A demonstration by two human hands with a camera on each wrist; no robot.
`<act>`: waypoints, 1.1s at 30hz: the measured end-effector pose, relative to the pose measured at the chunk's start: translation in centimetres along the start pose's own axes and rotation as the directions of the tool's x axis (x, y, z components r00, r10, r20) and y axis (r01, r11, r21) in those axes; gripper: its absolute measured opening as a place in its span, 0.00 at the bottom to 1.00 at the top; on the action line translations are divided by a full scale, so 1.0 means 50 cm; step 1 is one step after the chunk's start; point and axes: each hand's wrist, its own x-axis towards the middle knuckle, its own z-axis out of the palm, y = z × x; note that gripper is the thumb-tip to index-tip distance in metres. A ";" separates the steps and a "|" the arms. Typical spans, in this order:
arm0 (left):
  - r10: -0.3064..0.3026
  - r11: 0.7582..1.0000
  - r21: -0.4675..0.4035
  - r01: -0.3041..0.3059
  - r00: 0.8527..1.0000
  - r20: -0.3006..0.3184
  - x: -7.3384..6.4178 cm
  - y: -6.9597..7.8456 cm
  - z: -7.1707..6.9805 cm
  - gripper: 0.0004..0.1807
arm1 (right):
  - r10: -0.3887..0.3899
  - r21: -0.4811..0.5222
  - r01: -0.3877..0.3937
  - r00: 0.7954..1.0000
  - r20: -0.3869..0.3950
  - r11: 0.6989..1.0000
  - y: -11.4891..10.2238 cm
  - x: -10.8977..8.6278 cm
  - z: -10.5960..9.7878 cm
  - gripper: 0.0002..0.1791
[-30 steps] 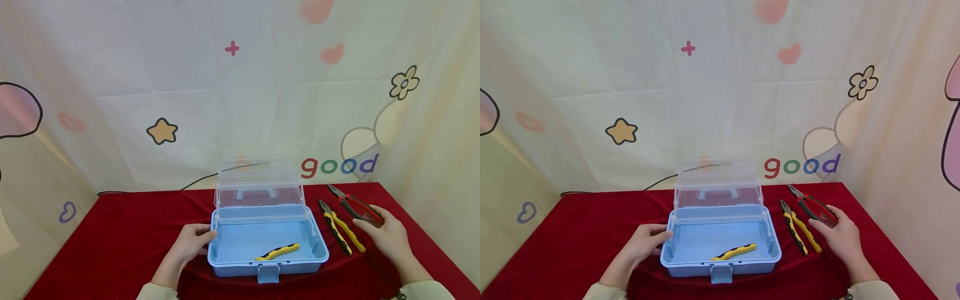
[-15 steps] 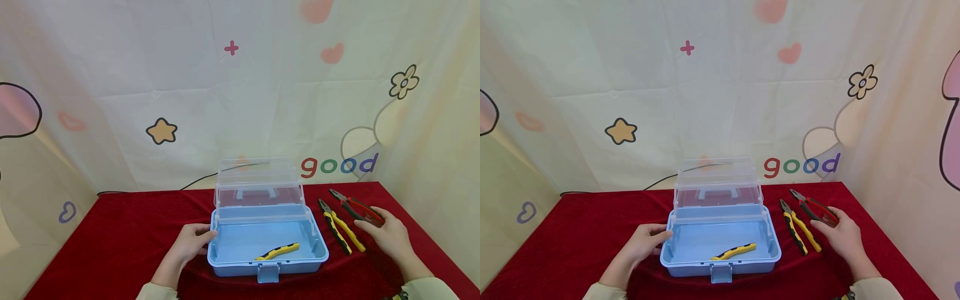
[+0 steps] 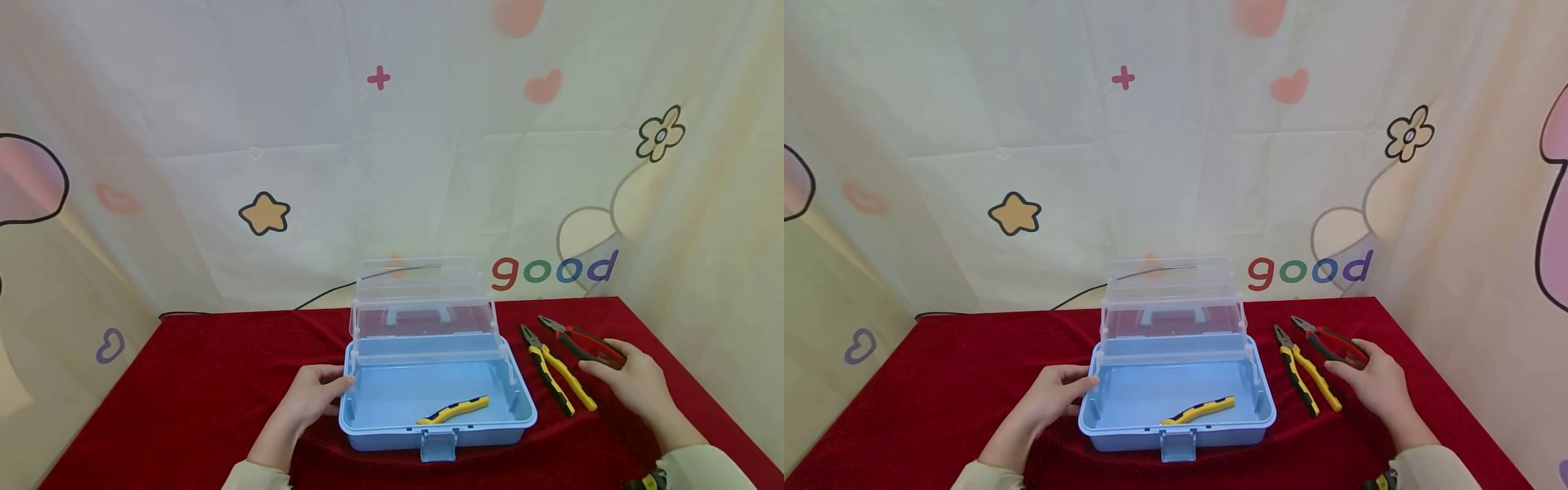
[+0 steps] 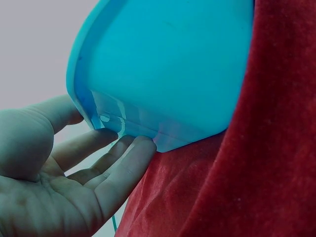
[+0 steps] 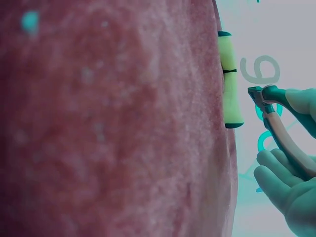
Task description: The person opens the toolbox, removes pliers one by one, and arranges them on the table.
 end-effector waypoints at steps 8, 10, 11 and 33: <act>0.018 1.000 -0.021 -0.018 1.000 0.002 -0.004 0.001 0.003 0.22 | 0.004 -0.009 -0.003 0.999 0.048 1.000 0.000 0.004 -0.003 0.48; 0.017 1.000 -0.020 -0.017 1.000 0.000 -0.004 0.001 0.003 0.22 | 0.011 -0.008 -0.011 0.998 0.061 1.000 0.000 0.005 -0.003 0.48; 0.017 1.000 -0.021 -0.017 1.000 -0.002 -0.004 0.001 0.003 0.22 | 0.013 -0.009 -0.012 0.998 0.065 1.000 0.001 0.006 -0.003 0.48; 0.006 1.000 -0.012 -0.006 1.000 -0.013 0.000 -0.003 0.004 0.22 | 0.013 -0.070 -0.007 0.995 0.097 0.997 -0.008 0.023 -0.009 0.49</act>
